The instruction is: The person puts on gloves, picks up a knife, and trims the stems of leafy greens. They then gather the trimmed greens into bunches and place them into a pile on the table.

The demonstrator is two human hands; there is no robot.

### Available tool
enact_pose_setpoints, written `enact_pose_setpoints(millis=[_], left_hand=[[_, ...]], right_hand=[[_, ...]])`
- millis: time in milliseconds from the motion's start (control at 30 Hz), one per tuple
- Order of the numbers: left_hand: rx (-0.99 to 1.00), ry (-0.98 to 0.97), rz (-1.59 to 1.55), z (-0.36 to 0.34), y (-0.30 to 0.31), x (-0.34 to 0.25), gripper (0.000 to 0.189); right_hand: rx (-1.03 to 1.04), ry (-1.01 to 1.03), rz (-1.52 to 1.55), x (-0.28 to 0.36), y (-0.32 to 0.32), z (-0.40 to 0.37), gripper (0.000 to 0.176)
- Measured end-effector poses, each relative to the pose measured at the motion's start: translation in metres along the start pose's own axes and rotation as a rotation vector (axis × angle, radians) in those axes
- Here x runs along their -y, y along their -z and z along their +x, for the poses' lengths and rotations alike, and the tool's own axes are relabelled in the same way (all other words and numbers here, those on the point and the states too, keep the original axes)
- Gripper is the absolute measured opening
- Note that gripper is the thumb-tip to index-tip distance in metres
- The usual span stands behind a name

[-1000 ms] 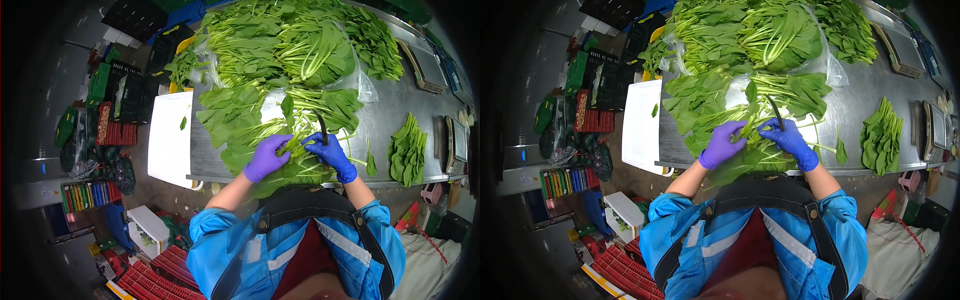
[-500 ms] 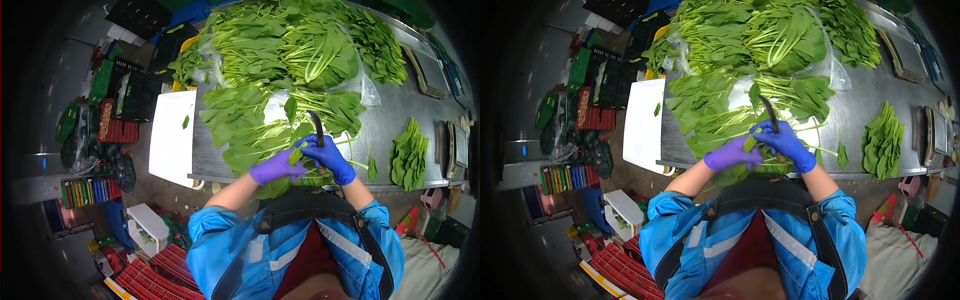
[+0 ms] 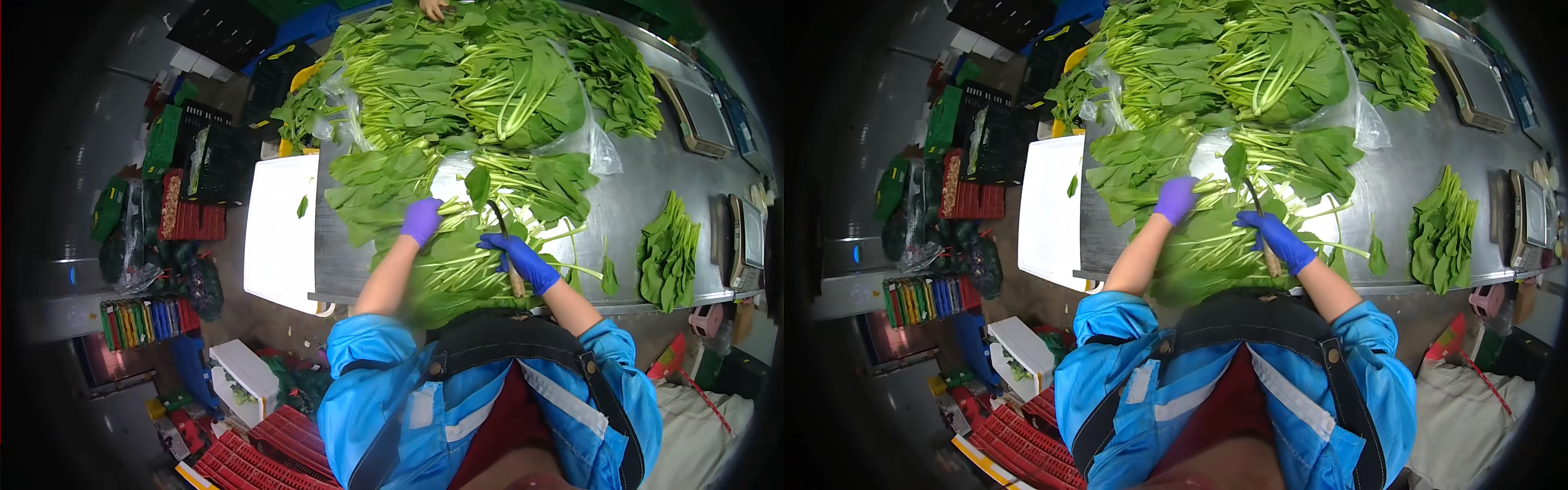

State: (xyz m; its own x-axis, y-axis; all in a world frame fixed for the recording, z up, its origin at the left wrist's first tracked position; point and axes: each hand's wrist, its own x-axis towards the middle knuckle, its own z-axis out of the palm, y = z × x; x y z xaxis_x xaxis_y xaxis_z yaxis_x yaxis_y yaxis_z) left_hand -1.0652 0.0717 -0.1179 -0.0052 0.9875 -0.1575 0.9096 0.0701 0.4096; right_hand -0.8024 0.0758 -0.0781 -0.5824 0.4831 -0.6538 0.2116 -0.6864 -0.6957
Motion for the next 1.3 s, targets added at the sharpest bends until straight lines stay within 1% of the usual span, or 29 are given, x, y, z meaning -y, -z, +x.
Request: enact_pose_setpoints(millis=[33,67,100,133,200,233,267,300,333,367,400,467,533,600,633,667,733,800,867,900,933,967,1033,1067,1133,1167,1200,1267,1300], left_hand=[[-0.001,-0.002,-0.004,0.001,0.005,0.000,0.025],[-0.059,0.045,-0.093,-0.002,0.018,-0.002,0.027],[-0.117,0.093,-0.181,-0.006,0.031,-0.004,0.029],[-0.114,0.097,-0.179,-0.009,0.045,-0.006,0.029],[-0.142,0.132,-0.551,-0.018,0.080,-0.019,0.030],[0.001,0.218,-0.893,-0.026,0.108,-0.041,0.031],[-0.001,0.223,-0.890,-0.031,0.121,-0.051,0.031],[0.116,0.225,-0.973,-0.035,0.131,-0.058,0.030],[0.235,0.225,-1.055,-0.039,0.136,-0.064,0.029],[0.270,0.238,-1.086,-0.044,0.135,-0.072,0.032],[0.271,0.237,-1.085,-0.049,0.134,-0.082,0.032],[0.344,0.270,-1.155,-0.059,0.131,-0.101,0.033],[0.351,0.257,-1.182,-0.066,0.123,-0.112,0.035],[0.330,0.192,-1.237,-0.072,0.118,-0.118,0.037],[0.318,0.183,-1.240,-0.074,0.115,-0.118,0.037],[0.315,0.186,-1.242,-0.076,0.115,-0.116,0.037],[0.305,0.193,-1.255,-0.079,0.120,-0.109,0.039],[0.284,0.228,-1.269,-0.076,0.115,-0.092,0.041],[0.274,0.268,-1.280,-0.070,0.112,-0.070,0.043],[0.211,0.285,-1.400,-0.065,0.115,-0.059,0.044],[0.146,0.300,-1.518,-0.059,0.117,-0.047,0.046],[0.146,0.300,-1.515,-0.051,0.119,-0.036,0.046],[0.005,0.414,-1.600,-0.039,0.119,-0.014,0.046],[-0.003,0.417,-1.597,-0.034,0.119,-0.005,0.046],[-0.016,0.498,-1.698,-0.026,0.120,0.010,0.038],[-0.083,0.572,-1.633,-0.021,0.119,0.013,0.039],[-0.084,0.571,-1.632,-0.016,0.119,0.019,0.039],[0.069,0.519,-1.464,-0.008,0.122,0.023,0.037],[0.075,0.515,-1.464,-0.004,0.120,0.023,0.037]], right_hand=[[-0.036,-0.007,0.095,0.004,0.001,-0.007,0.047],[-0.036,-0.010,0.094,0.010,0.005,-0.012,0.047],[-0.034,0.069,0.042,0.014,0.012,-0.018,0.045],[-0.029,0.147,-0.008,0.020,0.015,-0.022,0.043],[-0.095,0.221,-0.075,0.031,0.014,-0.023,0.038],[-0.105,0.237,-0.129,0.046,0.009,-0.030,0.035],[-0.115,0.255,-0.183,0.059,0.001,-0.035,0.032],[-0.112,0.255,-0.182,0.062,-0.005,-0.032,0.032],[-0.160,0.528,-0.400,0.065,-0.011,-0.029,0.030],[-0.208,0.800,-0.619,0.067,-0.017,-0.027,0.031],[-0.210,0.801,-0.618,0.069,-0.022,-0.029,0.031],[-0.229,0.787,-0.730,0.074,-0.030,-0.034,0.036],[-0.228,0.780,-0.749,0.071,-0.029,-0.035,0.036],[-0.210,0.765,-0.793,0.065,-0.027,-0.034,0.038],[-0.252,0.750,-0.912,0.050,-0.017,-0.023,0.036],[-0.248,0.750,-0.914,0.044,-0.009,-0.023,0.036],[-0.268,0.570,-1.017,0.035,0.002,-0.026,0.034],[-0.260,0.547,-0.973,0.028,0.008,-0.029,0.032],[-0.202,0.468,-0.628,0.031,0.006,-0.039,0.031],[-0.206,0.462,-0.564,0.028,0.008,-0.036,0.030],[-0.206,0.463,-0.562,0.029,0.008,-0.037,0.030],[-0.219,0.437,-0.552,0.031,0.008,-0.039,0.030],[-0.227,0.416,-0.522,0.032,0.008,-0.044,0.030],[-0.219,0.418,-0.521,0.030,0.008,-0.046,0.030],[-0.237,0.347,-0.479,0.028,0.012,-0.052,0.029],[-0.237,0.239,-0.443,0.032,0.012,-0.059,0.029],[-0.237,0.240,-0.443,0.028,0.015,-0.058,0.029],[-0.237,0.215,-0.372,0.021,0.021,-0.057,0.029],[-0.245,0.203,-0.372,0.019,0.023,-0.057,0.028]])
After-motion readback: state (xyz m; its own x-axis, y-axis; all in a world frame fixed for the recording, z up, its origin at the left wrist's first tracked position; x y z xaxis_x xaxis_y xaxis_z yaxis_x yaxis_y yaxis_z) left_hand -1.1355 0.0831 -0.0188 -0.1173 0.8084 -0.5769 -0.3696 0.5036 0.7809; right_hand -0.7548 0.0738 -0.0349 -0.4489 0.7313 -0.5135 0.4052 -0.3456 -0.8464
